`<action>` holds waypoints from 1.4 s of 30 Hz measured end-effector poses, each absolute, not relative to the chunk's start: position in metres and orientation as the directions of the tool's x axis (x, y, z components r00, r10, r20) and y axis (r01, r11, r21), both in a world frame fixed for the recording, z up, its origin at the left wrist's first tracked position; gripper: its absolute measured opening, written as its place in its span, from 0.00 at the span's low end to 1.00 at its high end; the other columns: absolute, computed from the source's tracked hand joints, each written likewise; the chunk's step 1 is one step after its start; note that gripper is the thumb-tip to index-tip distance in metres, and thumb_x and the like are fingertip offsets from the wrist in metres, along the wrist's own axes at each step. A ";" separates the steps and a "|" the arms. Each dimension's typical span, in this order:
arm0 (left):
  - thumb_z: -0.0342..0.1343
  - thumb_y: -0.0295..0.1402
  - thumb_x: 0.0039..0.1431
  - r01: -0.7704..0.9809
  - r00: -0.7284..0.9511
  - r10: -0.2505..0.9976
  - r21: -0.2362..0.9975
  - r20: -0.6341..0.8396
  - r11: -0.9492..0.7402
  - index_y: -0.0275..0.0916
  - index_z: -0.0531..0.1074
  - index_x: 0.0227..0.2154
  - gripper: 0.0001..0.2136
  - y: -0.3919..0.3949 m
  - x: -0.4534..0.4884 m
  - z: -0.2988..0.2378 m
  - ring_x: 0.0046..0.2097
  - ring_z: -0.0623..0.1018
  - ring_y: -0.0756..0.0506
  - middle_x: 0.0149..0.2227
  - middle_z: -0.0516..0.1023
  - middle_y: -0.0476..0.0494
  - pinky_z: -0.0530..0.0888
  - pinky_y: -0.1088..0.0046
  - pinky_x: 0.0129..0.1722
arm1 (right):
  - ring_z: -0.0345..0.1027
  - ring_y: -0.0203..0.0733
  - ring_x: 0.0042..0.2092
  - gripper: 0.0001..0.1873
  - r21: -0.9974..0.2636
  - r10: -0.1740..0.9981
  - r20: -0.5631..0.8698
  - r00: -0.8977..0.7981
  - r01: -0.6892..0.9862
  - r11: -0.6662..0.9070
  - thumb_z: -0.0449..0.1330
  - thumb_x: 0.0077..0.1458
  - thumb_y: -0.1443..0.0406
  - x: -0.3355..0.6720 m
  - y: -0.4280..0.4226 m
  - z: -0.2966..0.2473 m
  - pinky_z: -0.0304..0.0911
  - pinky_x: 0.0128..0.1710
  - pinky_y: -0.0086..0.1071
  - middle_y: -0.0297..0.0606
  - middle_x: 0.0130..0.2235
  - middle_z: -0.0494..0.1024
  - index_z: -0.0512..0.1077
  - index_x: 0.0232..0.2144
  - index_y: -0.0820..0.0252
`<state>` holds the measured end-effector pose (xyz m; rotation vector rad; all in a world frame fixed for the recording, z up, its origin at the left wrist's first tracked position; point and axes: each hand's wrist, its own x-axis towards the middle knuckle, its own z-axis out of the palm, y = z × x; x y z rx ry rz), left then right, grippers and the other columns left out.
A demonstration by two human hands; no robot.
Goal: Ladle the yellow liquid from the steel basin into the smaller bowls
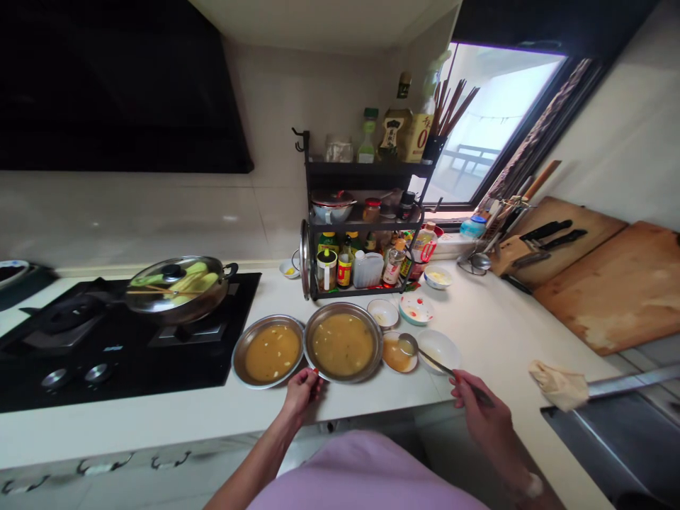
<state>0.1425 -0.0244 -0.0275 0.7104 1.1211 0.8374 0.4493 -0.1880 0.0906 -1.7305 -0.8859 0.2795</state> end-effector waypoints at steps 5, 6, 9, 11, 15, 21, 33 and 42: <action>0.64 0.47 0.35 -0.213 0.200 0.855 0.831 -0.478 0.514 0.37 0.65 0.20 0.19 -0.025 0.143 -0.025 0.19 0.65 0.55 0.19 0.70 0.52 0.61 0.79 0.19 | 0.70 0.43 0.32 0.14 -0.833 0.786 0.348 0.511 0.554 0.009 0.60 0.48 0.55 0.437 -0.189 0.099 0.70 0.30 0.34 0.42 0.35 0.77 0.77 0.34 0.55; 0.64 0.47 0.35 -0.217 0.201 0.856 0.830 -0.477 0.513 0.37 0.65 0.20 0.20 -0.025 0.143 -0.024 0.19 0.65 0.55 0.19 0.70 0.52 0.61 0.79 0.19 | 0.70 0.43 0.32 0.14 -0.837 0.784 0.354 0.510 0.547 0.022 0.60 0.48 0.55 0.434 -0.187 0.101 0.70 0.30 0.34 0.42 0.35 0.76 0.77 0.34 0.55; 0.65 0.47 0.34 -0.233 0.205 0.857 0.827 -0.472 0.511 0.37 0.65 0.20 0.20 -0.025 0.143 -0.025 0.19 0.65 0.55 0.19 0.70 0.52 0.61 0.79 0.19 | 0.69 0.41 0.30 0.13 -0.875 0.789 0.330 0.518 0.482 0.050 0.59 0.50 0.56 0.421 -0.175 0.101 0.70 0.28 0.33 0.41 0.35 0.76 0.77 0.35 0.55; 0.65 0.47 0.34 -0.238 0.207 0.859 0.828 -0.468 0.508 0.37 0.65 0.20 0.20 -0.025 0.143 -0.026 0.19 0.65 0.55 0.19 0.70 0.52 0.61 0.79 0.19 | 0.69 0.41 0.30 0.13 -0.899 0.808 0.317 0.496 0.428 0.090 0.59 0.50 0.57 0.413 -0.164 0.096 0.69 0.25 0.32 0.41 0.35 0.76 0.77 0.36 0.55; 0.65 0.48 0.34 -0.238 0.202 0.863 0.832 -0.462 0.501 0.37 0.65 0.20 0.21 -0.024 0.144 -0.027 0.19 0.65 0.55 0.19 0.70 0.52 0.60 0.80 0.19 | 0.69 0.41 0.31 0.12 -0.890 0.851 0.343 0.397 0.427 0.159 0.58 0.52 0.59 0.400 -0.134 0.079 0.68 0.22 0.31 0.42 0.36 0.76 0.77 0.37 0.55; 0.65 0.48 0.32 -0.227 0.187 0.862 0.833 -0.472 0.505 0.37 0.64 0.20 0.21 -0.025 0.146 -0.020 0.19 0.65 0.55 0.19 0.70 0.52 0.60 0.79 0.18 | 0.70 0.42 0.32 0.12 -0.911 0.901 0.266 0.343 0.394 0.119 0.58 0.51 0.57 0.386 -0.105 0.066 0.68 0.24 0.32 0.42 0.36 0.77 0.77 0.34 0.55; 0.64 0.49 0.32 -0.201 0.171 0.860 0.837 -0.481 0.508 0.38 0.64 0.20 0.21 -0.026 0.146 -0.017 0.19 0.65 0.54 0.19 0.70 0.52 0.61 0.79 0.19 | 0.66 0.38 0.20 0.24 -0.999 0.752 0.007 0.660 -0.036 0.041 0.63 0.43 0.50 0.389 -0.100 0.056 0.63 0.18 0.30 0.33 0.19 0.73 0.70 0.34 0.63; 0.64 0.48 0.33 -0.205 0.179 0.860 0.837 -0.478 0.508 0.38 0.64 0.20 0.20 -0.026 0.145 -0.021 0.19 0.65 0.55 0.19 0.70 0.52 0.60 0.79 0.18 | 0.65 0.38 0.20 0.21 -0.983 0.728 -0.063 0.683 -0.169 0.073 0.66 0.40 0.52 0.391 -0.111 0.078 0.60 0.17 0.29 0.35 0.20 0.74 0.71 0.31 0.62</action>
